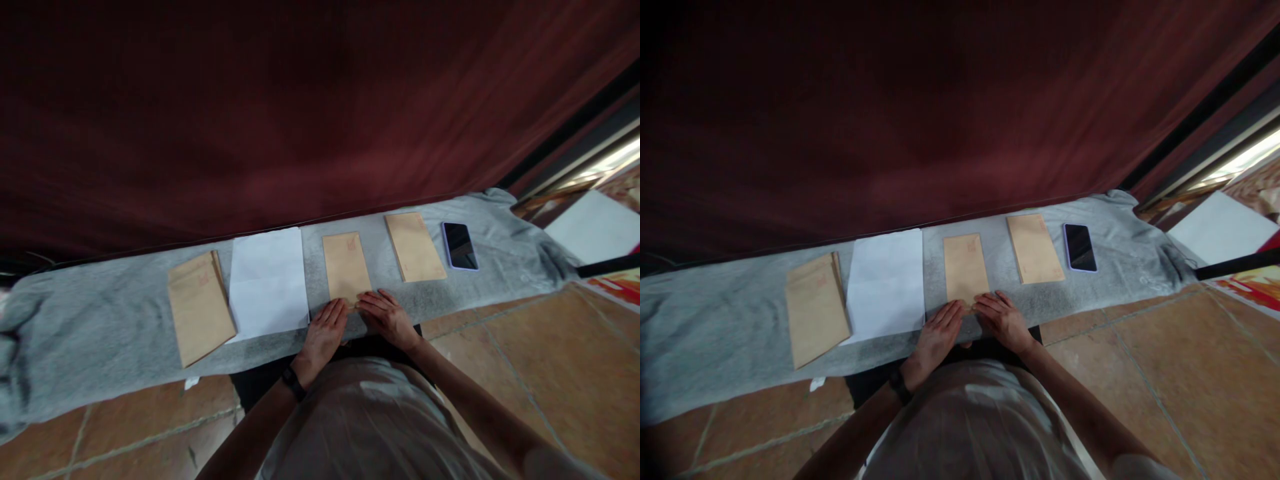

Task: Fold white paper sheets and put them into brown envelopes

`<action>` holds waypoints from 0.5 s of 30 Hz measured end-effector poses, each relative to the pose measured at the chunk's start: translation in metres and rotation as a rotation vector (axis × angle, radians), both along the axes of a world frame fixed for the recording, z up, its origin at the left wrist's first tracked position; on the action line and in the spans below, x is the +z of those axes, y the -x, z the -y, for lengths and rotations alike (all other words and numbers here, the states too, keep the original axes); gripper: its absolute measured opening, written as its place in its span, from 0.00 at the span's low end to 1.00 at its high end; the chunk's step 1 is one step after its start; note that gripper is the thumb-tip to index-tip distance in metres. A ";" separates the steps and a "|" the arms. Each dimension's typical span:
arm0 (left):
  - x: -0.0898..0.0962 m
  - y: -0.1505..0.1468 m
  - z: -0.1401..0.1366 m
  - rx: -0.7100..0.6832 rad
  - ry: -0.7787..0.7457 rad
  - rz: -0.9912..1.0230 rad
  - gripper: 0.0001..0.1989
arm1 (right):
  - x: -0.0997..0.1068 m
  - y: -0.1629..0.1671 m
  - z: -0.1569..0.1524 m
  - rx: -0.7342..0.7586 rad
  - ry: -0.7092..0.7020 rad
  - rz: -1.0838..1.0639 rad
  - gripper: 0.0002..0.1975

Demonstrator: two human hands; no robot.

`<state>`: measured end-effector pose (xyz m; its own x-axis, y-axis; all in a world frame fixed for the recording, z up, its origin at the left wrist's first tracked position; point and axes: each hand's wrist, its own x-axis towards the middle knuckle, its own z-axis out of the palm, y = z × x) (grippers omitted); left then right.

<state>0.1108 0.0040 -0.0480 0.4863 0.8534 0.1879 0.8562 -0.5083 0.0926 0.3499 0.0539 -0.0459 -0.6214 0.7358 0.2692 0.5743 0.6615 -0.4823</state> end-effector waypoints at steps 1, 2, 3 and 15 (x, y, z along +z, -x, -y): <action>0.000 0.000 0.000 -0.003 0.006 -0.005 0.20 | 0.000 0.000 0.001 -0.005 -0.001 -0.007 0.17; 0.000 0.000 0.000 -0.006 0.015 -0.009 0.20 | -0.001 0.001 0.001 -0.013 -0.003 -0.019 0.17; 0.000 0.001 0.000 -0.006 0.022 -0.012 0.20 | -0.001 0.001 0.002 -0.023 -0.005 -0.032 0.16; 0.015 -0.012 -0.006 0.031 0.038 -0.116 0.19 | -0.004 0.013 0.001 -0.142 -0.026 -0.077 0.11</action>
<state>0.1227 0.0103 -0.0331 0.4765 0.8736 0.0989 0.8773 -0.4798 0.0113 0.3373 0.0533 -0.0495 -0.4886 0.8069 0.3319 0.6247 0.5891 -0.5125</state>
